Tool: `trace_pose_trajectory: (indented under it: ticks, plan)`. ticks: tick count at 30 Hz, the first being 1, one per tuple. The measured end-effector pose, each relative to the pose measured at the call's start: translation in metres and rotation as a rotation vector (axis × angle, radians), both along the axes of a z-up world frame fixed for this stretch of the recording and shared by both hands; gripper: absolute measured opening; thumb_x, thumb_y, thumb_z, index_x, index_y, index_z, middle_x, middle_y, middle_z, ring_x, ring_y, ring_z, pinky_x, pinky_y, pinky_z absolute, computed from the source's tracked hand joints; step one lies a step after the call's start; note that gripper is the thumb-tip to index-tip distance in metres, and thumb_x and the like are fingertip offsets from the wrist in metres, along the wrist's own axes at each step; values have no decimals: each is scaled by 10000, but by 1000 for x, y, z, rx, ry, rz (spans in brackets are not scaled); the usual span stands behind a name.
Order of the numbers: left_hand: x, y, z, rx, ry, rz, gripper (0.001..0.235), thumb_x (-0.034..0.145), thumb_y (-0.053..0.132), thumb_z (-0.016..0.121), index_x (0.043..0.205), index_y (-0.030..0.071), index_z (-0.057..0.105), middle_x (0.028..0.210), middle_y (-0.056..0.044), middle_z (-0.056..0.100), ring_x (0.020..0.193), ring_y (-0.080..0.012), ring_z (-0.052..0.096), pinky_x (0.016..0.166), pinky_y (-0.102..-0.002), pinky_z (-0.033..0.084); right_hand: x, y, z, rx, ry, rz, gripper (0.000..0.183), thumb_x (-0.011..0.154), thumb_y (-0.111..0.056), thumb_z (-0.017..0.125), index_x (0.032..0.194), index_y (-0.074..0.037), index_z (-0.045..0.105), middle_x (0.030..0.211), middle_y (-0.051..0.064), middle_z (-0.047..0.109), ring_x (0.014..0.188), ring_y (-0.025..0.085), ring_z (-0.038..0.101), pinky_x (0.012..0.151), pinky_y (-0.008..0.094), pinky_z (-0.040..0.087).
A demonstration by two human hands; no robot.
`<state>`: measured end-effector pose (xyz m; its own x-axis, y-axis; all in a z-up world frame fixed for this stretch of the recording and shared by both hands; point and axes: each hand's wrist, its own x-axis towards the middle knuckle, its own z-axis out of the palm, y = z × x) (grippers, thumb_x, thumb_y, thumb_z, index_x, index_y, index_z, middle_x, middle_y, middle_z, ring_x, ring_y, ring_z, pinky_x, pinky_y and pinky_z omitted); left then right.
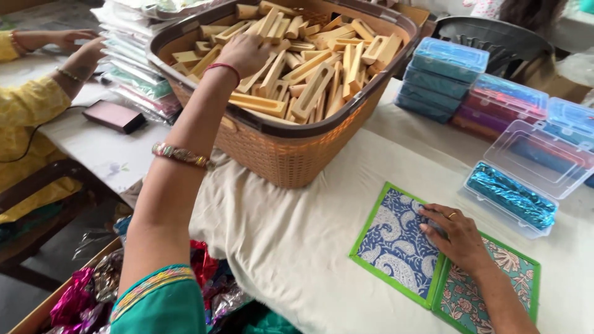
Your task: The person wipes a wooden block with a white cloth, then wraps the block in a sheet of metallic foil, folds the foil around it, and places the wrapped block into an open plastic storage box. They then pick up another wooden block and begin wiping it with the cloth.
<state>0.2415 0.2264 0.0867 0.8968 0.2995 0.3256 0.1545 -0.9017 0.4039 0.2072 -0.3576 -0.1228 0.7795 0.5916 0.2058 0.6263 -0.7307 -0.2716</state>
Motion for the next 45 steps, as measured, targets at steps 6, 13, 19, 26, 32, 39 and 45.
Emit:
trace_pose_trajectory:
  ticks: [6, 13, 19, 26, 32, 39, 45]
  plan:
    - [11, 8, -18, 67, 525, 104, 804, 1027, 659, 483, 1500, 9, 441, 1529, -208, 460, 1439, -349, 412, 1185, -510, 333, 3, 2, 6, -33, 23, -20, 440, 902, -455, 618, 1286, -254, 694, 1418, -42, 594, 1334, 169, 515, 1124, 446, 392]
    - [14, 9, -21, 225, 517, 105, 630, 920, 250, 651, 1465, -5, 468, 1361, -204, 598, 1277, -331, 554, 1080, -436, 474, 2, 5, 7, 10, 27, -17, 400, 897, -446, 623, 1241, -265, 716, 1368, -51, 621, 1294, 152, 537, 1090, 428, 405]
    - [8, 9, -22, 162, 453, 118, 402, 901, 59, 615, 1288, -50, 615, 1171, -197, 659, 1099, -278, 635, 969, -410, 542, 3, 4, 5, 30, 0, 8, 387, 899, -425, 639, 1235, -250, 720, 1358, -46, 630, 1281, 156, 549, 1069, 425, 423]
    - [-4, 3, -3, -260, 240, 198, 358, 1077, 273, 560, 1113, -43, 726, 837, -134, 705, 598, -133, 649, 548, -274, 581, 2, 4, 5, 18, 6, 2, 379, 904, -417, 643, 1235, -249, 721, 1375, -49, 625, 1287, 161, 548, 1064, 427, 423]
    - [-23, -12, 12, -377, 50, 254, 364, 1076, 323, 536, 1138, -2, 687, 791, -110, 708, 490, -119, 625, 432, -294, 525, 3, 4, 3, -2, -20, 1, 393, 904, -427, 633, 1255, -265, 707, 1378, -52, 616, 1282, 156, 548, 1066, 423, 428]
    - [-17, 2, -1, -402, 60, 237, 316, 1037, 304, 606, 1155, 33, 716, 791, -90, 698, 489, -106, 622, 426, -251, 544, 2, 5, 3, -25, -16, -20, 381, 912, -435, 626, 1252, -282, 705, 1371, -67, 619, 1281, 136, 548, 1089, 421, 420]
    - [-6, 23, -19, -692, 275, -62, 361, 964, 257, 758, 1077, -80, 698, 792, -173, 685, 507, -139, 577, 413, -259, 478, 0, 6, 7, -35, 5, -29, 397, 913, -435, 619, 1270, -282, 698, 1376, -62, 615, 1286, 139, 538, 1091, 423, 411]
